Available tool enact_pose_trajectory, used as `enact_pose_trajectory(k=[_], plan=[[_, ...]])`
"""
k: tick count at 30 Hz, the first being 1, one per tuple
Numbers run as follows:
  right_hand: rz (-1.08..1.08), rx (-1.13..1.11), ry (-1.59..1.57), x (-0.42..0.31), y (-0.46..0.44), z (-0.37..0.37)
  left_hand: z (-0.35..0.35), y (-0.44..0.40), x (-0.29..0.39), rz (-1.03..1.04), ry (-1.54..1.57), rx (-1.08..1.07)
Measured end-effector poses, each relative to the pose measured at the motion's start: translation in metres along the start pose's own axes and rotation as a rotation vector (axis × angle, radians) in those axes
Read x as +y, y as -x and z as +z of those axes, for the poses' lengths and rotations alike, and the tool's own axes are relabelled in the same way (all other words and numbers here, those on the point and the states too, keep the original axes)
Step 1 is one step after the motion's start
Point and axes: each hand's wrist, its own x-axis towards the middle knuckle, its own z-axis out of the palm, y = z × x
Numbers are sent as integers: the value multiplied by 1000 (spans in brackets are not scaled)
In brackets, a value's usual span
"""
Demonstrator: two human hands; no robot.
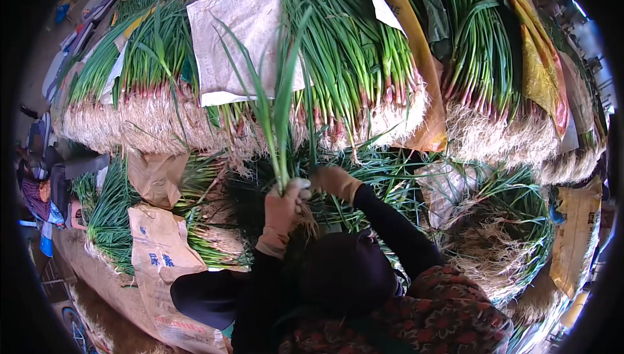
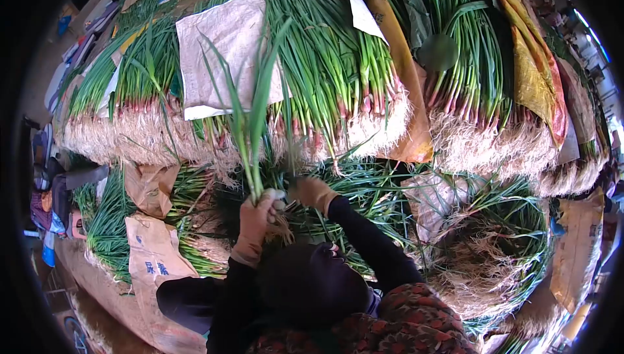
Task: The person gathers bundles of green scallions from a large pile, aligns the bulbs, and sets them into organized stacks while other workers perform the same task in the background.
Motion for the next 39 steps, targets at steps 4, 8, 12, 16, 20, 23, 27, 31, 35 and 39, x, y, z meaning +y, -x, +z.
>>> enact_pose_trajectory(k=[4, 8, 12, 16, 20, 23, 27, 31, 35, 39], plan=[[240, -18, -242, -22, 56, -58, -14, -8, 10, -79, 282, -5], [642, 424, -104, 22, 49, -79, -1, -20, -5, -47, 384, -241], [295, 347, -42, 8, 44, -57, 17, -18, -8, -16, 48, -167], [-51, 196, -28, -62, 54, -50, 23, -17, -8, -125, -64, -56], [477, 402, -141, -29, 32, -100, 22, -21, -16, 155, 318, 153], [240, 568, -222, -21, 11, -121, 10, -21, -6, -35, 595, 10], [460, 391, -122, -59, 13, -116, 12, -31, -10, -76, 407, -43], [71, 348, 170, -92, 53, -62, 21, -35, -13, -133, 212, 5], [117, 217, 54, -33, 62, -47, 16, -41, -41, -148, 358, -18], [454, 152, -1318, -44, 27, -88, 18, -34, -50, -140, 333, -65]])
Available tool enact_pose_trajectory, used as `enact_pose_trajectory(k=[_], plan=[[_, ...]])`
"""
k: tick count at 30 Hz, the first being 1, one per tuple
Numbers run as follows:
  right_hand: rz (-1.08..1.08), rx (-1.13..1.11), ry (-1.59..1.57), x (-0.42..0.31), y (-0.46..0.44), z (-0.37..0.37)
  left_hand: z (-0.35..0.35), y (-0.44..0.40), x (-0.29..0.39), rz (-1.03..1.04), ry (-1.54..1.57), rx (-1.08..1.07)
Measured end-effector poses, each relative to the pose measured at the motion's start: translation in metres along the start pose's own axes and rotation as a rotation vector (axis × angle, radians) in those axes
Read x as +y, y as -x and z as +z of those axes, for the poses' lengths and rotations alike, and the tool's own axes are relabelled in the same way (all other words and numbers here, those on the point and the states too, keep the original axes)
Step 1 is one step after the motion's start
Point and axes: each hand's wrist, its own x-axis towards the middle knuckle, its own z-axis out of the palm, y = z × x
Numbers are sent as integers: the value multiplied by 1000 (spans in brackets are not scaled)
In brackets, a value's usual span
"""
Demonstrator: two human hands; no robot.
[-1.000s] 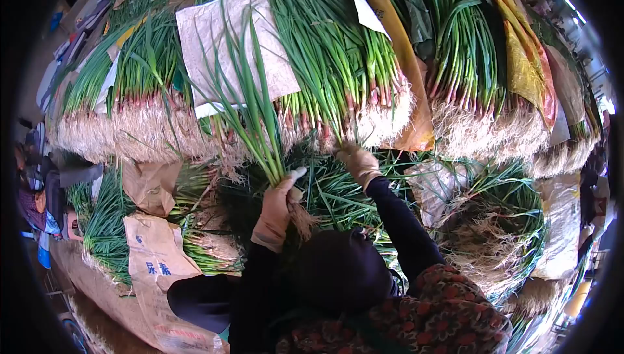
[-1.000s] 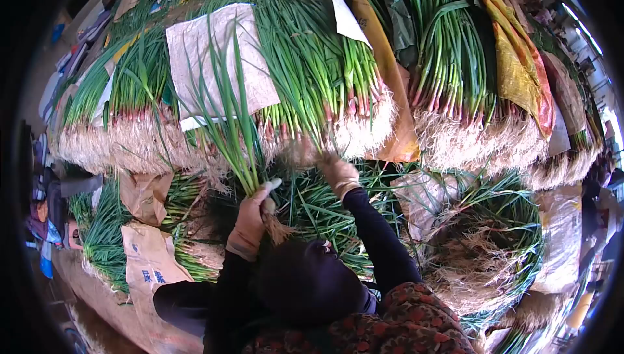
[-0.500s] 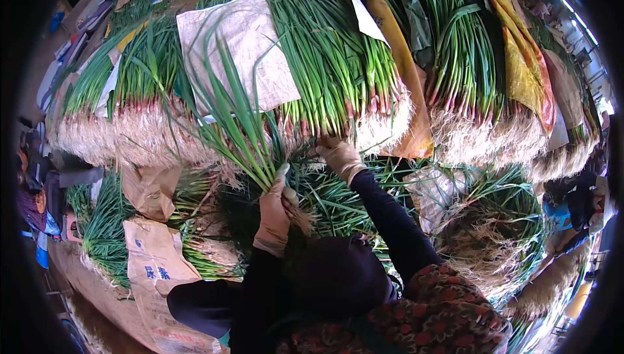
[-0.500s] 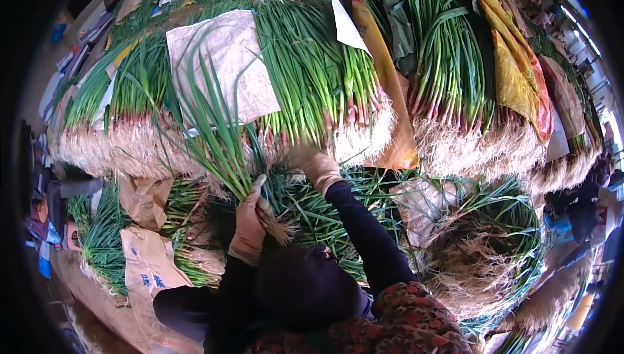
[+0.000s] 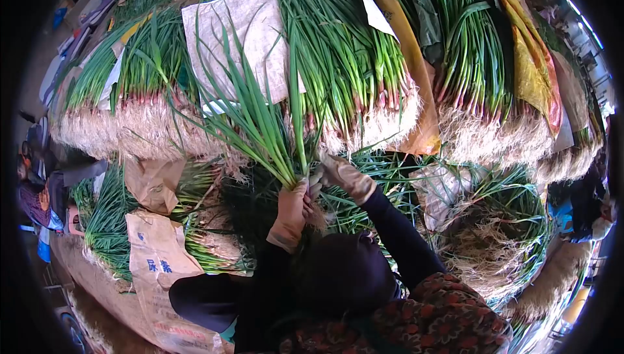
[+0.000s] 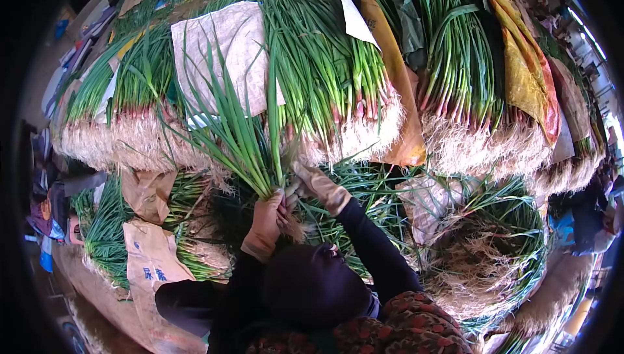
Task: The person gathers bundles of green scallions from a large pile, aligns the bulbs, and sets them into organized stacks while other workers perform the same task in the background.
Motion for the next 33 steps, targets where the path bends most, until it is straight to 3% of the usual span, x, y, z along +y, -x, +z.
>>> enact_pose_trajectory(k=[1, 4, 7, 10, 12, 13, 14, 15, 16, 17, 19, 20, 22, 24, 26, 28, 29, 31, 33], plan=[[-13, -175, -107, -21, 13, 18, 4, 5, 3, -6, -22, -25], [60, -320, -470, 12, -14, 18, 7, 19, 16, 42, 5, -145], [-575, -159, 286, 105, -82, 1, 5, 30, 15, 82, 98, -214], [-476, 159, 1627, 78, -19, 15, 3, 36, 26, 120, 130, -252], [-155, -258, 1376, 80, 10, 4, 8, 54, 56, 219, 163, -209], [-358, -443, 1409, 140, 10, -27, 8, 50, 66, 265, 434, -358], [-123, -573, 1372, 146, 7, -37, 14, 56, 81, 279, 401, -181], [117, -677, 1342, 150, 4, -46, 11, 55, 91, 250, 444, -239], [784, -673, 1160, 85, 11, -34, 8, 53, 98, 216, 484, -298], [56, -574, 1547, 49, 19, -39, 11, 43, 96, 233, 558, -274], [-466, 152, 1635, 39, -30, -57, 0, 20, 77, 46, 618, -424], [-271, 424, 1135, -15, -24, -34, -4, 15, 72, -45, 646, -496], [-531, 554, 939, -56, -44, -17, 5, 17, 64, -74, 476, -431], [-106, 543, 1105, -85, -67, -4, 12, 20, 58, -78, 375, -253], [-218, 602, 1295, -91, -80, -4, 15, 21, 57, 3, 223, -107], [-163, 504, 1161, -98, -64, 6, 6, 10, 45, 91, 127, -25], [-179, 350, 1108, -110, -39, 21, 16, 15, 50, 174, 127, 40], [-509, 108, 1185, -61, -38, 18, 8, 5, 41, 104, -19, 28], [-1029, -64, 1367, -1, -46, 5, 11, 4, 35, 66, -138, 22]])
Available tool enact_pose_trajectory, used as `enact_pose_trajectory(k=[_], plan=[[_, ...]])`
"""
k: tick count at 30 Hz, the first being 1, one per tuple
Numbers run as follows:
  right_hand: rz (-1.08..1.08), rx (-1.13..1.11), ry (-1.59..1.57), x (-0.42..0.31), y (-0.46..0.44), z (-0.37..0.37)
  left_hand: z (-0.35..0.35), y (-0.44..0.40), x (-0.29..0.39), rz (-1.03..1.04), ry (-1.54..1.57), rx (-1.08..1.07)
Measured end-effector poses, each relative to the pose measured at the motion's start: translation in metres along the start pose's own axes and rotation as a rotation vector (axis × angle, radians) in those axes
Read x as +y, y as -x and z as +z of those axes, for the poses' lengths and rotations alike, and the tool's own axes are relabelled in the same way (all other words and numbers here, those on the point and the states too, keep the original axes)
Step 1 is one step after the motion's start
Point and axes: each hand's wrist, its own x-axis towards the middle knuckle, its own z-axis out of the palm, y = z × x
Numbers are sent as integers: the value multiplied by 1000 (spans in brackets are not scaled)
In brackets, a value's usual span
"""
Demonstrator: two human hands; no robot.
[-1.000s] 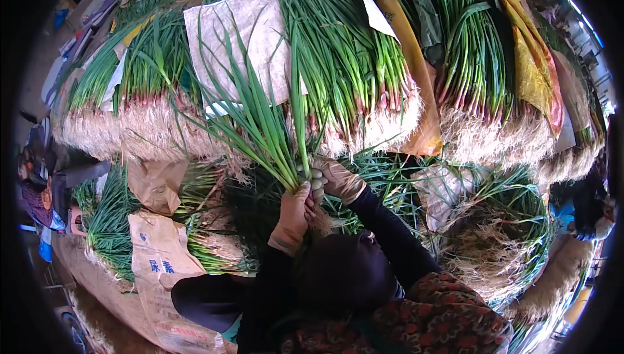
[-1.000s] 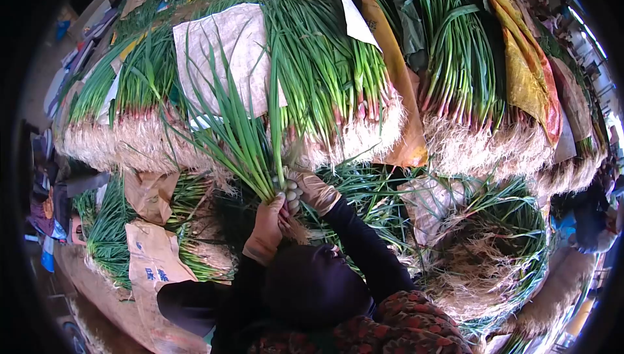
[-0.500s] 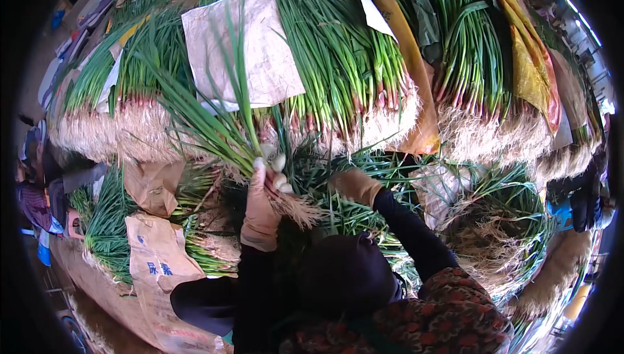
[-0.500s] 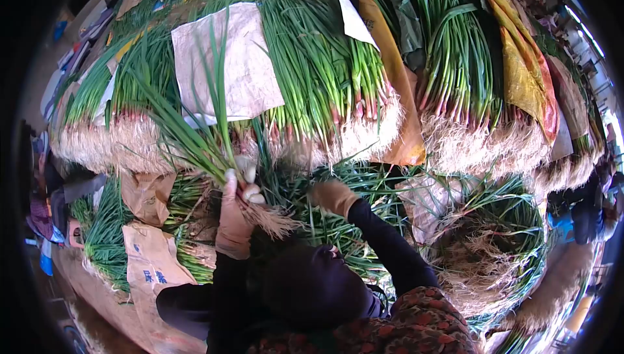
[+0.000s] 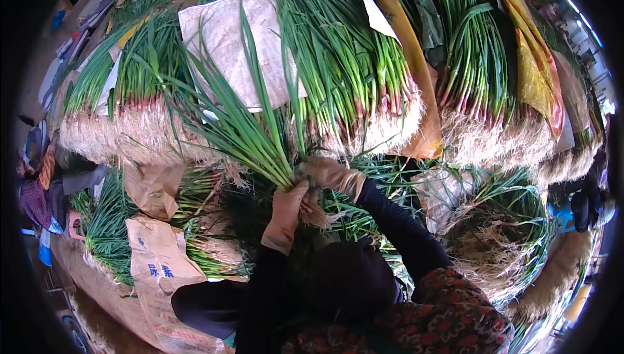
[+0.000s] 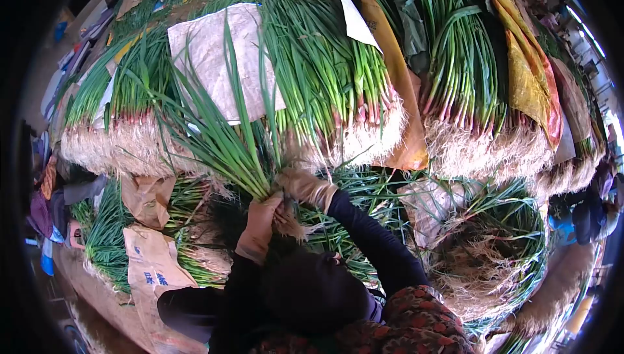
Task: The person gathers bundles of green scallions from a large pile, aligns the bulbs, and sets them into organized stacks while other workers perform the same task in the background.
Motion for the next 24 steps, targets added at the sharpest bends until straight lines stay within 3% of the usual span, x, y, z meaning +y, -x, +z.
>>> enact_pose_trajectory(k=[1, 3, 4, 6, 7, 9, 10, 12, 13, 16, 17, 18, 19, 20, 21, 22, 23, 24], plan=[[85, -30, 31, -7, 11, 6, 0, 0, -4, -11, -57, -2], [563, -295, 55, -39, 2, -25, -2, 0, -10, -24, -170, 3], [552, -248, 15, -45, 5, -23, 7, 10, 5, -91, -159, 48], [529, -156, -60, -51, 12, -20, -8, -1, -15, 72, -167, 47], [536, -146, -4, -35, 26, -2, -15, -3, -23, 148, -170, 50], [557, -112, 103, 14, 69, 47, -15, 15, 0, 94, -11, 6], [486, -383, 164, 13, 78, 38, -20, 15, 5, 91, 78, 1], [800, -545, -283, -17, 67, -13, -26, 23, 21, 108, 212, -50], [949, -616, -507, -23, 62, -32, -31, 23, 29, 6, 282, -78], [919, -93, 12, 26, 73, -6, -34, 21, 30, -116, 545, -407], [1026, 5, -73, 24, 63, -18, -30, 25, 32, -118, 576, -386], [1021, -110, -29, 58, 77, 25, -20, 31, 35, -118, 606, -367], [822, -58, -159, 65, 85, 38, -12, 34, 38, -112, 638, -352], [867, -13, -227, 46, 72, 21, -10, 34, 39, 2, 632, -443], [912, 23, -298, 21, 55, -4, -9, 33, 41, 21, 618, -352], [811, 42, -249, 17, 50, -9, -8, 32, 41, 36, 607, -254], [738, 242, -314, 6, 42, -19, -8, 32, 40, 46, 592, -156], [771, 226, -328, -7, 27, -42, -18, 26, 36, -10, 611, -175]])
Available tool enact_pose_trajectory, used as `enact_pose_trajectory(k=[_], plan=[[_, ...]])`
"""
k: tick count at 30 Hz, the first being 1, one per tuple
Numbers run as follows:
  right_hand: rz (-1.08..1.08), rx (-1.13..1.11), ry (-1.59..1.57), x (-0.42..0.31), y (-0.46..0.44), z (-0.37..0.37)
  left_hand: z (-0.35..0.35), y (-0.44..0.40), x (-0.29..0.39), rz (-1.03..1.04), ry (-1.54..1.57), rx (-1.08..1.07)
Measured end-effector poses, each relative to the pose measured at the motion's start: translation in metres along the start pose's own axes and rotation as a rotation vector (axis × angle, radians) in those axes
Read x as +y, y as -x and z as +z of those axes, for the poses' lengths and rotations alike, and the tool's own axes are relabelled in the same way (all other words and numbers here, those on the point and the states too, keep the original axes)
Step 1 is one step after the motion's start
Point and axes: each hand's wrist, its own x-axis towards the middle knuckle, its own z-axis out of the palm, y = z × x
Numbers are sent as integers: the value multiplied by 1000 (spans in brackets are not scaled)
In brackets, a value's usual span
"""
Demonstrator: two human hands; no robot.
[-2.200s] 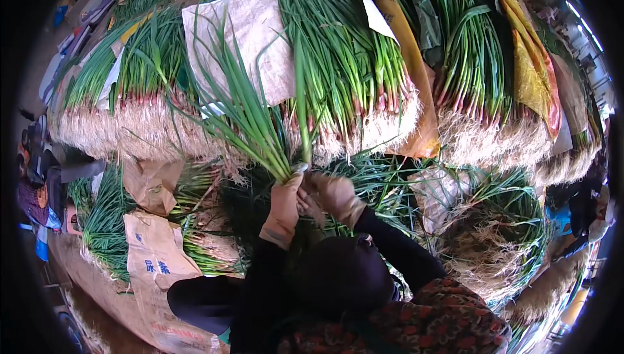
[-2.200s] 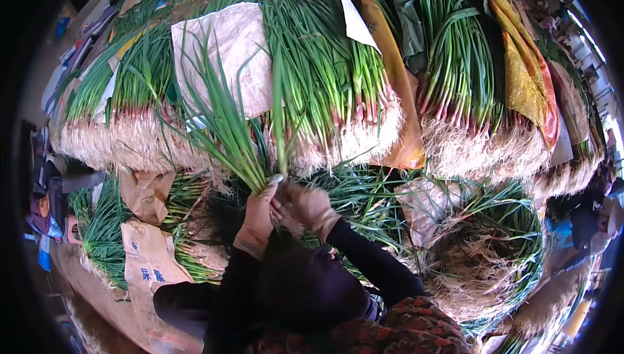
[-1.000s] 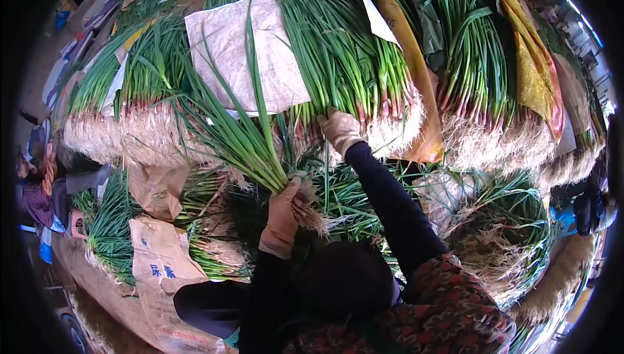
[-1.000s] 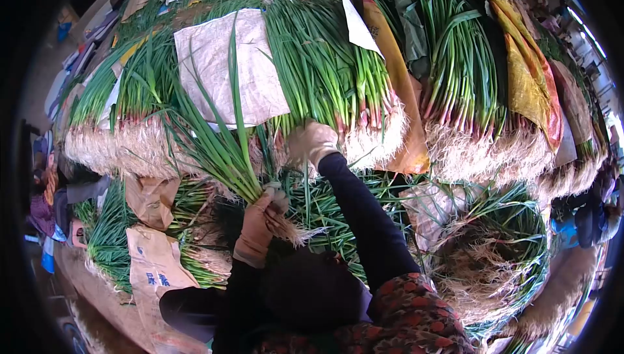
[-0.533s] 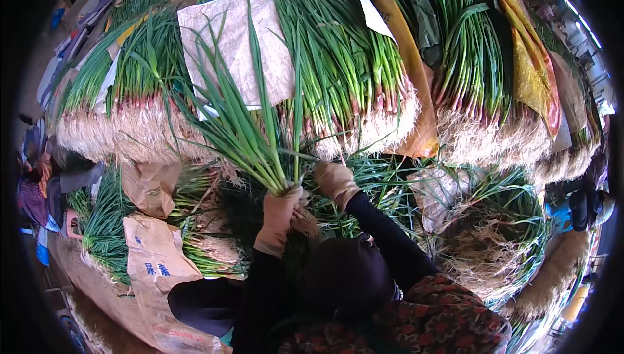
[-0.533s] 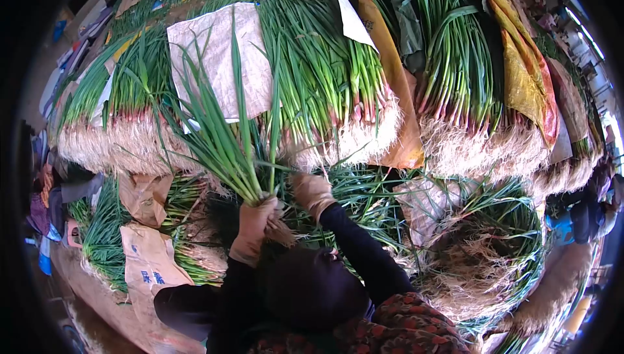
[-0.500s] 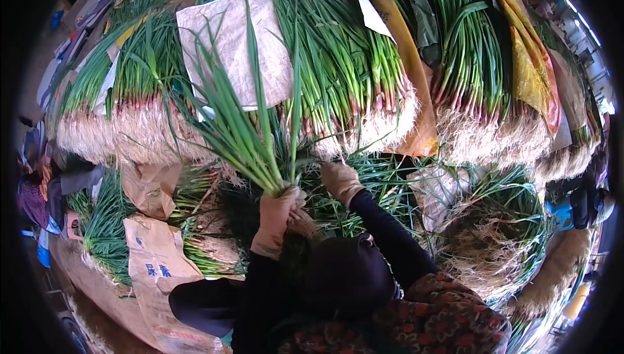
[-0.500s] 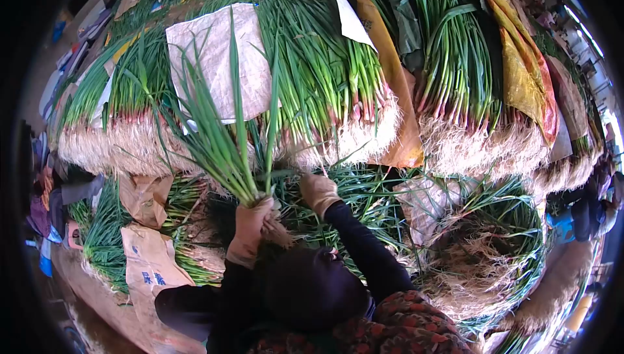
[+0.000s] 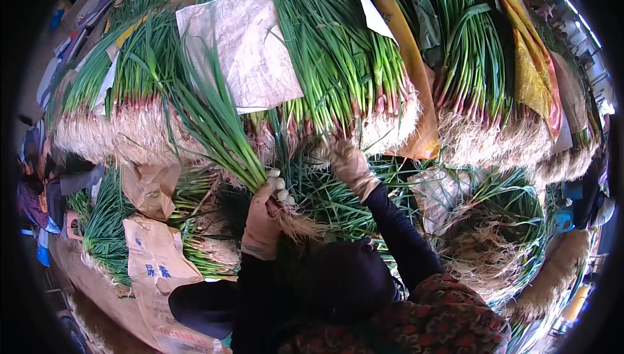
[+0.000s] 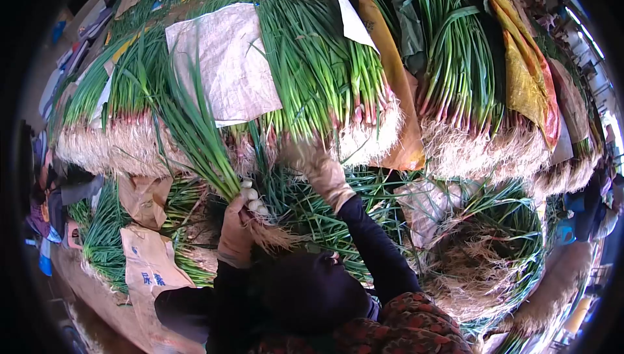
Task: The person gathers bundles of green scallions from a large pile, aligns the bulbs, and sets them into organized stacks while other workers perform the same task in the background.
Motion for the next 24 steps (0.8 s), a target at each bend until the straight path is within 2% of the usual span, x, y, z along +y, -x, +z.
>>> enact_pose_trajectory(k=[2, 3, 5, 6, 8, 9, 11, 13, 14, 15, 16, 17, 19, 21, 23, 24], plan=[[20, 91, -285, -18, -27, -3, -12, -10, -8, -90, 45, -71], [13, 107, -21, -17, -42, -2, -15, -15, -10, -133, 68, -112], [332, -155, 352, -43, -70, -2, 0, -12, -11, -116, -38, -20], [315, -139, 419, -41, -79, 6, 5, -9, -11, -110, -65, 23], [-7, -168, 567, -20, -87, 24, -1, -7, -12, -98, -65, 40], [-205, -262, 691, -17, -78, 23, -6, -6, -12, -71, -115, 46], [-638, -468, 1007, -59, -43, -1, -13, -6, -12, -16, -210, 52], [-955, -412, 354, 12, -1, 36, -31, -11, -19, -29, -213, 74], [-428, -563, -232, 43, 12, 53, -36, -15, -23, -35, -216, 81], [-53, -615, -485, 47, 14, 49, -37, -17, -26, -37, -210, 100], [329, -546, -759, 50, 16, 45, -38, -17, -27, -38, -204, 122], [426, -404, -833, 23, 8, 22, -39, -17, -27, -34, -199, 145], [355, -170, -951, 17, -19, 4, -37, -13, -23, -42, -220, 132], [288, 109, -733, 58, -50, 24, -37, -12, -21, -38, -224, 114], [92, 188, -438, 115, -81, 55, -42, -11, -22, -43, -221, 102], [108, 39, -439, 140, -90, 68, -46, -11, -23, -48, -225, 99]])
